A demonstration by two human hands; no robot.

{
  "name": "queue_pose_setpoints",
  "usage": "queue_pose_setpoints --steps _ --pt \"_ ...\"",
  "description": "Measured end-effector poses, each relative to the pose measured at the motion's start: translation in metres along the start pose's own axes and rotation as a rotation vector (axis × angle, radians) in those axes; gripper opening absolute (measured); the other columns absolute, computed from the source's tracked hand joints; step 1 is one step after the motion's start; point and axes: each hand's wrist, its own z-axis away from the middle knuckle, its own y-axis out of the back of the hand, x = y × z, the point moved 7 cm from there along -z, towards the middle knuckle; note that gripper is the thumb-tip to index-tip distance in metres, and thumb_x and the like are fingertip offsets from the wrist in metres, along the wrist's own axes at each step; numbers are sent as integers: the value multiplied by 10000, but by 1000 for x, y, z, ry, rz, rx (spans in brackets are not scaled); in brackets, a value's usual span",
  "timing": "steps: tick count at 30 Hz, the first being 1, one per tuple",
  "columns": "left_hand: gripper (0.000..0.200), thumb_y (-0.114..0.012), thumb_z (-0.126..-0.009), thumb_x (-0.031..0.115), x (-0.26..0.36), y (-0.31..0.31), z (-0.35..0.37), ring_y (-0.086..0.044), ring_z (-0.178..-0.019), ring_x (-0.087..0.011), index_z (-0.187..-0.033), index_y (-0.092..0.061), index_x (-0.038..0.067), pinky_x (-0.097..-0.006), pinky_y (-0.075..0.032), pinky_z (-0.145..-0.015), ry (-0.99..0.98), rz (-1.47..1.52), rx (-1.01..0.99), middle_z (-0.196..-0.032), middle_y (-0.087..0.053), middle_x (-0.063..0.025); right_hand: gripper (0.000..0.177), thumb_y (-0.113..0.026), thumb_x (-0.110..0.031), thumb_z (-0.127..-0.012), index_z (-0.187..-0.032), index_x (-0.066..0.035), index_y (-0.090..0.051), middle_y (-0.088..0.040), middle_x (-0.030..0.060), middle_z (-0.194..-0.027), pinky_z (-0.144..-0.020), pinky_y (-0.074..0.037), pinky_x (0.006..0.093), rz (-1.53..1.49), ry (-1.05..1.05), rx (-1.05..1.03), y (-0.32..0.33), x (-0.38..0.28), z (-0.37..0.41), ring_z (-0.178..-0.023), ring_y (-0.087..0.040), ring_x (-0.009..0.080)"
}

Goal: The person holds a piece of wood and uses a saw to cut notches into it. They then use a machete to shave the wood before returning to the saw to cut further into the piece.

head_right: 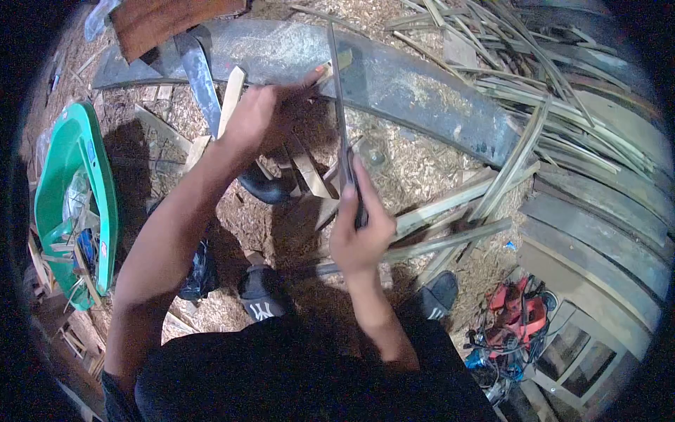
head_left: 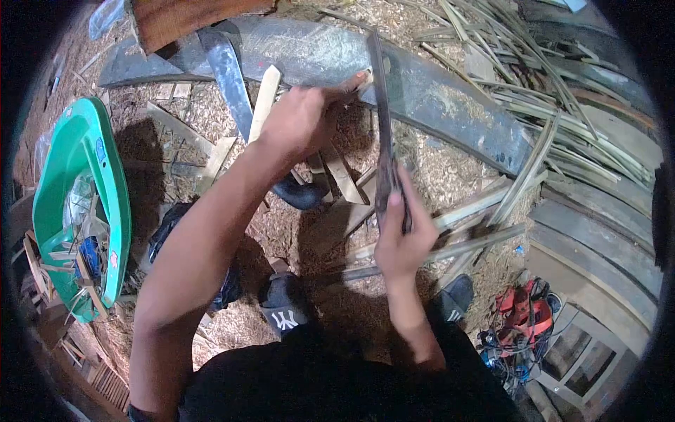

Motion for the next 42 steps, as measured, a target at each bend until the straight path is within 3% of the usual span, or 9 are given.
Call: queue_pose_setpoints --steps 3,4,12,15,16,25,37,39,42 --pt "566 -672 -912 127 3 2 -2 -673 -1013 -434 -1457 -577 248 -472 -551 -855 1 17 9 -1089 -702 -233 389 -494 -105 -1059 -1367 117 -581 -702 240 -1259 -970 -516 340 -122 -303 -66 -14 -12 -38 -1165 -677 240" --pt "561 -671 -914 133 0 2 -3 -678 -1013 -429 -1456 -578 248 -474 -549 -858 42 30 -5 -1085 -704 -233 387 -496 -93 -1058 -1373 115 -576 -697 242 -1267 -972 -515 337 -63 -26 -22 -15 -13 -36 -1179 -675 245" --pt "590 -586 -897 89 1 1 -1 -718 -823 -409 -1449 -572 299 -508 -587 -781 -113 63 138 -937 -729 -222 382 -511 -73 -1051 -1385 102 -575 -684 261 -1283 -1027 -488 367 -82 -295 -96 -11 -15 -40 -1208 -654 256" --pt "502 -602 -941 129 2 6 0 -695 -913 -430 -1428 -602 250 -484 -565 -820 -38 89 101 -994 -708 -251 376 -515 -86 -1052 -1370 100 -589 -677 267 -1294 -1040 -478 373 -75 -9 -39 -8 -4 -19 -1228 -644 270" --pt "471 -617 -973 160 2 5 -1 -674 -1004 -447 -1438 -596 232 -462 -543 -860 -9 84 59 -1060 -691 -273 390 -541 -159 -1066 -1397 37 -603 -708 47 -946 -541 -376 229 160 338 75 2 3 -2 -646 -489 46" --pt "540 -667 -937 129 5 7 -1 -699 -1066 -403 -1461 -574 218 -450 -551 -894 33 57 11 -1134 -722 -224 387 -550 -132 -1062 -1412 24 -598 -625 -10 -798 -527 -317 218 -90 41 28 -5 -8 -9 -609 -418 22" --pt "519 -655 -919 66 -12 -5 -3 -671 -1091 -426 -1426 -605 161 -445 -551 -896 -84 1 79 -1148 -695 -260 380 -554 -152 -1063 -1391 28 -615 -717 38 -949 -571 -391 202 31 37 59 8 4 11 -680 -502 21" --pt "496 -652 -923 73 -14 -9 -5 -667 -1092 -429 -1412 -615 149 -447 -548 -896 -38 12 43 -1137 -693 -269 368 -540 -105 -1053 -1362 82 -607 -730 225 -1199 -929 -525 321 -11 -96 50 2 8 9 -1072 -681 176" --pt "442 -638 -895 75 -2 1 0 -690 -988 -424 -1330 -670 143 -470 -565 -869 30 76 44 -1050 -712 -254 381 -539 -119 -1052 -1369 84 -598 -707 256 -1239 -978 -513 338 -63 -155 -13 1 -9 -8 -1163 -674 236"
